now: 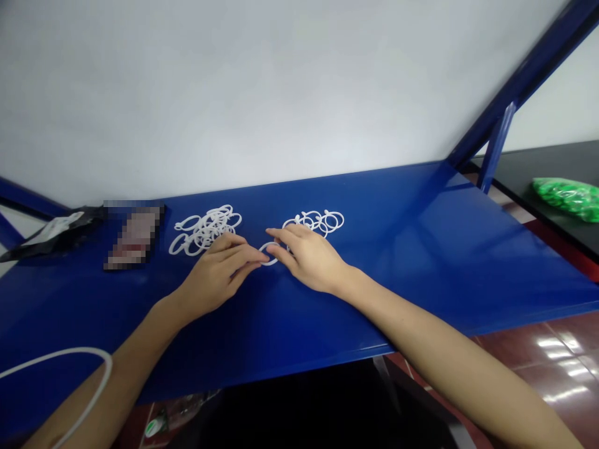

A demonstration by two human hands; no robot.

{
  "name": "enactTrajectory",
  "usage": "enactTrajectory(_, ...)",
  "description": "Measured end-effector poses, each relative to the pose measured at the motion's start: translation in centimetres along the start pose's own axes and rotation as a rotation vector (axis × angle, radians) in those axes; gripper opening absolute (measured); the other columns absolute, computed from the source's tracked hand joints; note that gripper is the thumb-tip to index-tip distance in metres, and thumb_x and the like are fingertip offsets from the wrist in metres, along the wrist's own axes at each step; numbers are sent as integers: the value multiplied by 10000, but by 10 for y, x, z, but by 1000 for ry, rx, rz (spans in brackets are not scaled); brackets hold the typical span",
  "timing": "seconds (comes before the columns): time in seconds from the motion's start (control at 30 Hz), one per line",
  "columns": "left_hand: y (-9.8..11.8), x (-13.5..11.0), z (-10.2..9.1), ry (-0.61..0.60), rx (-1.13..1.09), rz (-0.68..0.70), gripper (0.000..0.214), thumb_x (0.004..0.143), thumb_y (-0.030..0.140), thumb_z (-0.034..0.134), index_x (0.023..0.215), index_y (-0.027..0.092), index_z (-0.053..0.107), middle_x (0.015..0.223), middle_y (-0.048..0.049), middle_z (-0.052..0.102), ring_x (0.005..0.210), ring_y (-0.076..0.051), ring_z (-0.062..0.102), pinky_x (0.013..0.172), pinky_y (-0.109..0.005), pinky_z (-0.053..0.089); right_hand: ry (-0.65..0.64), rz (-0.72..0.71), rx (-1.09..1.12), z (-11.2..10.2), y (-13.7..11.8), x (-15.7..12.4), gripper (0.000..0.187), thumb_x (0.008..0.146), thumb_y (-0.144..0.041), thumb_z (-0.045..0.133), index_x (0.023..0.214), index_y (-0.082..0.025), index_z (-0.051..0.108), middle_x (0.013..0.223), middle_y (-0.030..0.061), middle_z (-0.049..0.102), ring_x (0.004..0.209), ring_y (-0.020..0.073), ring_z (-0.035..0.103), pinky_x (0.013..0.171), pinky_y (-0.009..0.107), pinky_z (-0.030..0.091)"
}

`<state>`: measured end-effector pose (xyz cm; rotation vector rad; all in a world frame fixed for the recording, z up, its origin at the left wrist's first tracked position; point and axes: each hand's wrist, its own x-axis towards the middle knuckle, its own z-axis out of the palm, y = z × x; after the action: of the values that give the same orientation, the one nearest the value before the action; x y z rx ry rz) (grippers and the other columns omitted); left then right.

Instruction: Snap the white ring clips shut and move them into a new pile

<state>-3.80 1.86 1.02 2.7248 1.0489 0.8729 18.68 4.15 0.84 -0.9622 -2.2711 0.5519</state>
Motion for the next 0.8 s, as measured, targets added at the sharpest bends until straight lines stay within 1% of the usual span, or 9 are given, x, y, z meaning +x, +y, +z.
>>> enactTrajectory(0.1,1,-1,4,30,-23,45,286,948,71,518,1031,273,702,914,13,765,922,-200,558,845,-343,467,2,39,104,1,-1,0,297,1004,-284,527,1258,-184,643,1057,82,714,867,177,662,811,345,536)
enactTrajectory(0.2,1,-1,3,82,-43,23,339,951,60,489,1003,298,725,895,19,770,915,-198,566,854,-352,481,44,122,206,-1,-2,2,222,962,-260,589,1145,-191,694,943,38,719,682,119,602,674,276,507)
enactTrajectory(0.3,3,1,-1,139,-33,-13,341,965,101,478,943,308,748,845,13,768,885,-199,578,845,-363,501,39,197,270,-3,-4,1,185,948,-310,610,1055,-200,713,843,12,713,616,110,565,584,253,459)
enactTrajectory(0.4,7,3,-4,184,-87,-51,294,976,130,492,944,289,738,853,3,757,862,-187,592,818,-348,513,41,213,330,-2,-7,0,209,960,-325,589,1099,-209,693,775,-5,697,620,116,575,585,254,454)
enactTrajectory(0.47,9,4,-3,215,-183,-140,191,970,172,548,992,271,710,940,-11,733,848,-168,605,821,-340,516,73,201,367,-1,-7,-2,237,969,-323,575,1158,-218,674,736,-18,669,619,117,577,594,257,463)
enactTrajectory(0.53,9,4,0,251,-310,-270,112,942,234,626,1038,261,677,1041,-25,679,797,-140,601,790,-323,520,109,191,396,0,-8,-3,238,975,-329,566,1160,-229,677,719,-22,648,612,115,581,587,257,470)
enactTrajectory(0.6,7,3,3,260,-430,-395,175,906,297,688,1074,261,653,1059,-28,633,734,-116,575,721,-292,510,119,204,443,1,-9,-3,221,973,-337,571,1128,-229,686,708,-24,641,595,110,593,572,253,486)
enactTrajectory(0.67,3,2,6,247,-525,-488,247,881,344,720,1100,264,639,1011,-19,624,695,-104,549,672,-268,486,106,229,526,1,-11,-4,206,965,-341,585,1103,-220,680,709,-25,647,581,105,612,562,247,516)
enactTrajectory(0.8,-2,1,10,240,-654,-579,342,830,404,769,1108,252,639,952,-8,623,659,-91,530,632,-245,459,79,265,697,3,-15,-4,202,953,-353,608,1082,-204,648,732,-24,657,585,99,636,559,237,574)
